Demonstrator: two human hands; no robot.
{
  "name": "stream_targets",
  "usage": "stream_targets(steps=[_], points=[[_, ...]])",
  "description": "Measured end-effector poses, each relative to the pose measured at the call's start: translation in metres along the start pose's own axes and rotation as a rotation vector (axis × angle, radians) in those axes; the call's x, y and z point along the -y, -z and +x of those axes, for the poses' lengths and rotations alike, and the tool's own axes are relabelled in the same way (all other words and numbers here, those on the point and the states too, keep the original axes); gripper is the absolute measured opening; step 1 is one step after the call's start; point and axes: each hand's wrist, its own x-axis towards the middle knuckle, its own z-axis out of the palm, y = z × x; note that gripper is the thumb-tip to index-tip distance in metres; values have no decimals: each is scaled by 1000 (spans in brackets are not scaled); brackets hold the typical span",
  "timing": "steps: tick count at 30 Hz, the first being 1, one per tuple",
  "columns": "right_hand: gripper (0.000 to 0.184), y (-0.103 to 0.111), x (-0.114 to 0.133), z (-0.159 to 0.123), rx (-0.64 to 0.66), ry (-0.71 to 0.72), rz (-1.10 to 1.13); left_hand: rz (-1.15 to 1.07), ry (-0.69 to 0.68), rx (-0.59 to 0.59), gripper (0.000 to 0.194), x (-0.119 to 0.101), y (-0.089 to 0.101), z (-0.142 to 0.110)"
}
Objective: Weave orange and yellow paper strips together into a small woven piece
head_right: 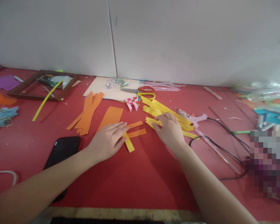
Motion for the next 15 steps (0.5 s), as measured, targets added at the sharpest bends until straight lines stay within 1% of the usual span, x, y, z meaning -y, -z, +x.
stream_targets(steps=[1, 2, 4, 5, 8, 11, 13, 15], points=[[12, 0, 2, -1, -48, 104, 30, -4, 11, -5, 33, -1, 1, 0], [12, -1, 5, -2, -67, 213, 83, -3, 24, -11, 32, -1, 1, 0], [14, -3, 12, -6, -29, 408, 208, 7, 57, -19, 31, -5, 2, 0], [15, -5, 17, -8, 9, 472, 256, 15, 84, -20, 30, -7, 3, 0], [19, -11, 30, -14, 80, 567, 329, 48, 183, -12, 36, -12, 4, 0], [19, -15, 42, -19, 100, 612, 355, 74, 246, -11, 45, -13, 4, 0], [17, -14, 48, -23, 104, 627, 366, 76, 266, -5, 40, -10, 6, 1], [17, -12, 53, -26, 148, 652, 382, 82, 286, 23, 35, -4, 7, 2]])
